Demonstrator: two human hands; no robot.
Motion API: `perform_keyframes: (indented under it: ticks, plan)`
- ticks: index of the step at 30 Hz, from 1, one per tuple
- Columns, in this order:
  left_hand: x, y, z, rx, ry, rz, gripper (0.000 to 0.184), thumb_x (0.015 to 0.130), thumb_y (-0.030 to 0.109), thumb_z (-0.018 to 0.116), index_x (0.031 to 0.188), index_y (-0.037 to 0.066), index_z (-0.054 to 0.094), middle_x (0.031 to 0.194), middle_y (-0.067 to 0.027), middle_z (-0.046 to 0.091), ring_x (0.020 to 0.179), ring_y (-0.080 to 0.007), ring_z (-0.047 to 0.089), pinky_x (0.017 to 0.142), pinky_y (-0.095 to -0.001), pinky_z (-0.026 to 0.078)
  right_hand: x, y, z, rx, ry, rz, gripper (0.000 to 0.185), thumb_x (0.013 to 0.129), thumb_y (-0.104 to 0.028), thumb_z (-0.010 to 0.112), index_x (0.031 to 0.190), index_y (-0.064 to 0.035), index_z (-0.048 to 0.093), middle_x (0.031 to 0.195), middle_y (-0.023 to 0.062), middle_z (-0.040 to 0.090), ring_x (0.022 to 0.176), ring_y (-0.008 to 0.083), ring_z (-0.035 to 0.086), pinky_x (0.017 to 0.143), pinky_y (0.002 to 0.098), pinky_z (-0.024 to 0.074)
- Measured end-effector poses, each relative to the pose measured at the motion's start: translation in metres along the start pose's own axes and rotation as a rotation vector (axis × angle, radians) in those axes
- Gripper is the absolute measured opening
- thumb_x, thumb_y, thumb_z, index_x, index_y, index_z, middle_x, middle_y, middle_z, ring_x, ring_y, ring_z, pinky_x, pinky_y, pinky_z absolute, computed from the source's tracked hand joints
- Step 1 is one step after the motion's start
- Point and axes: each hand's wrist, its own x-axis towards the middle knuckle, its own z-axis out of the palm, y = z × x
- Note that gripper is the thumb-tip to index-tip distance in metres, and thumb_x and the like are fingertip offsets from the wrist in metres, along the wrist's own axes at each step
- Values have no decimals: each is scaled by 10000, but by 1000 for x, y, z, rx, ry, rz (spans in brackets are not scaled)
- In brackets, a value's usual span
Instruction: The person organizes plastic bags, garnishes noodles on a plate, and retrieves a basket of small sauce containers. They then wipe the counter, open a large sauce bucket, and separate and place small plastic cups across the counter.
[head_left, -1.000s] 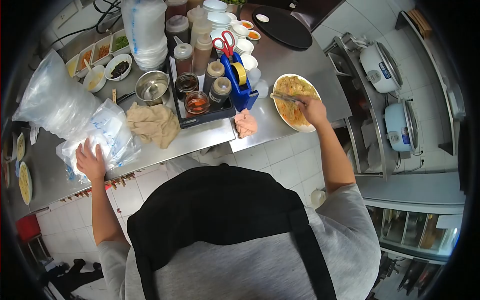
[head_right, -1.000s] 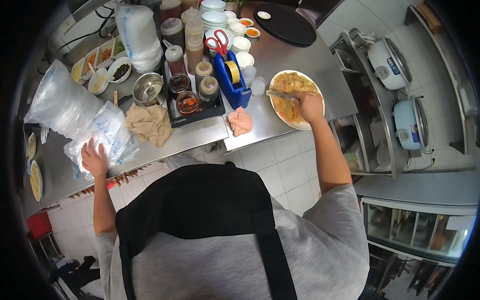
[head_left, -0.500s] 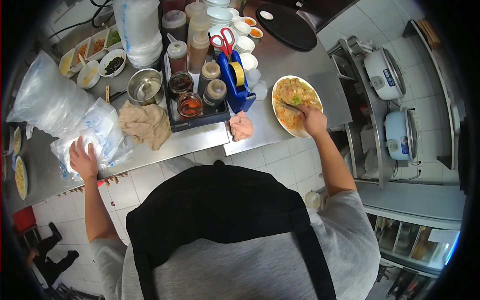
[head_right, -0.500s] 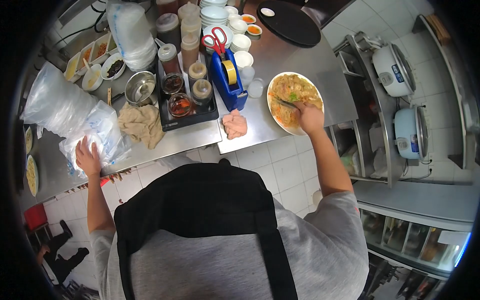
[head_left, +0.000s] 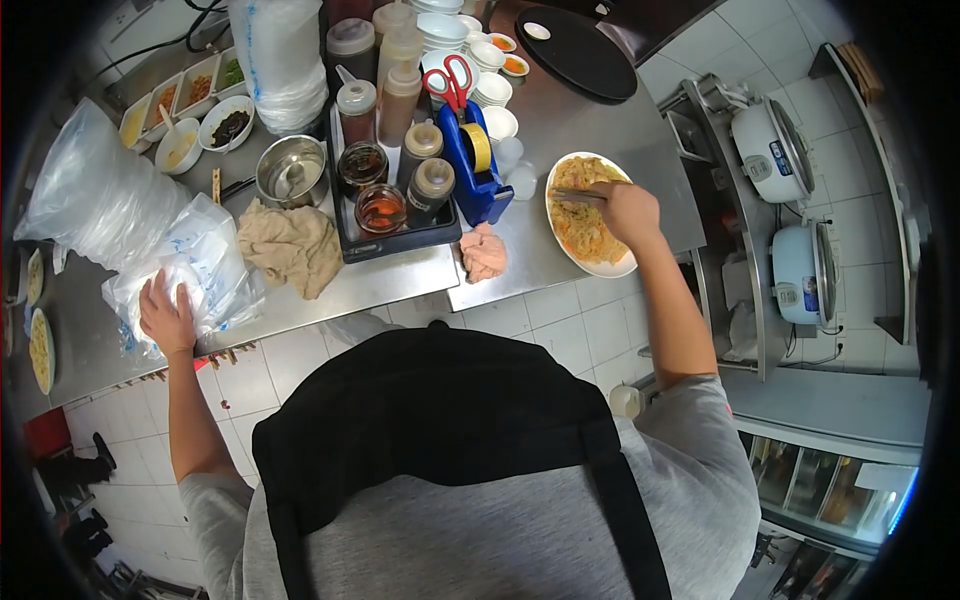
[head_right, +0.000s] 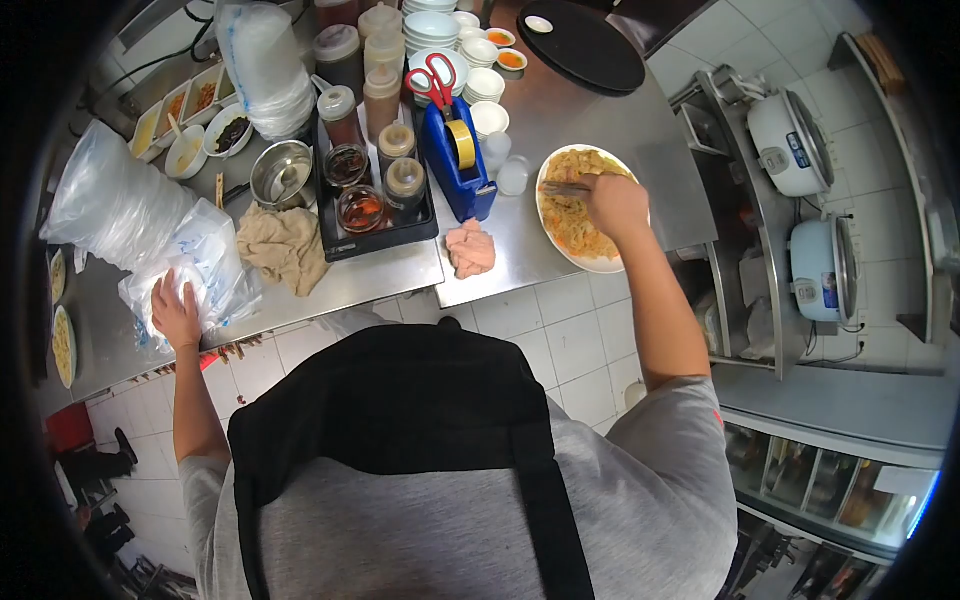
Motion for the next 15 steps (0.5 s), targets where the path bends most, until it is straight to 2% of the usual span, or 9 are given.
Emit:
perform_keyframes:
  ticks: [3, 9, 15]
  plan:
    - [0, 0, -2, -6, -1, -1, 482, 901, 468, 491, 1328, 245, 463, 1369, -83, 409, 1288, -264, 364, 1031, -475, 254, 12, 1, 34, -92, -56, -16, 248, 878, -350, 547, 1080, -263, 662, 895, 70, 679, 812, 271, 650, 700, 408, 515]
    - [0, 0, -2, -19, -7, -11, 487, 896, 471, 496, 1328, 247, 461, 1369, -79, 410, 1290, -262, 360, 1033, -474, 251, 14, 3, 3, -77, -78, 6, 250, 879, -343, 541, 1084, -269, 662, 904, 69, 682, 844, 263, 651, 718, 396, 516]
    - [0, 0, -2, -6, -2, -8, 487, 899, 474, 488, 1328, 245, 459, 1370, -86, 409, 1291, -262, 357, 1033, -478, 248, 24, -2, 26, -61, -83, 28, 247, 869, -323, 560, 1088, -269, 661, 902, 71, 682, 858, 269, 648, 740, 407, 512]
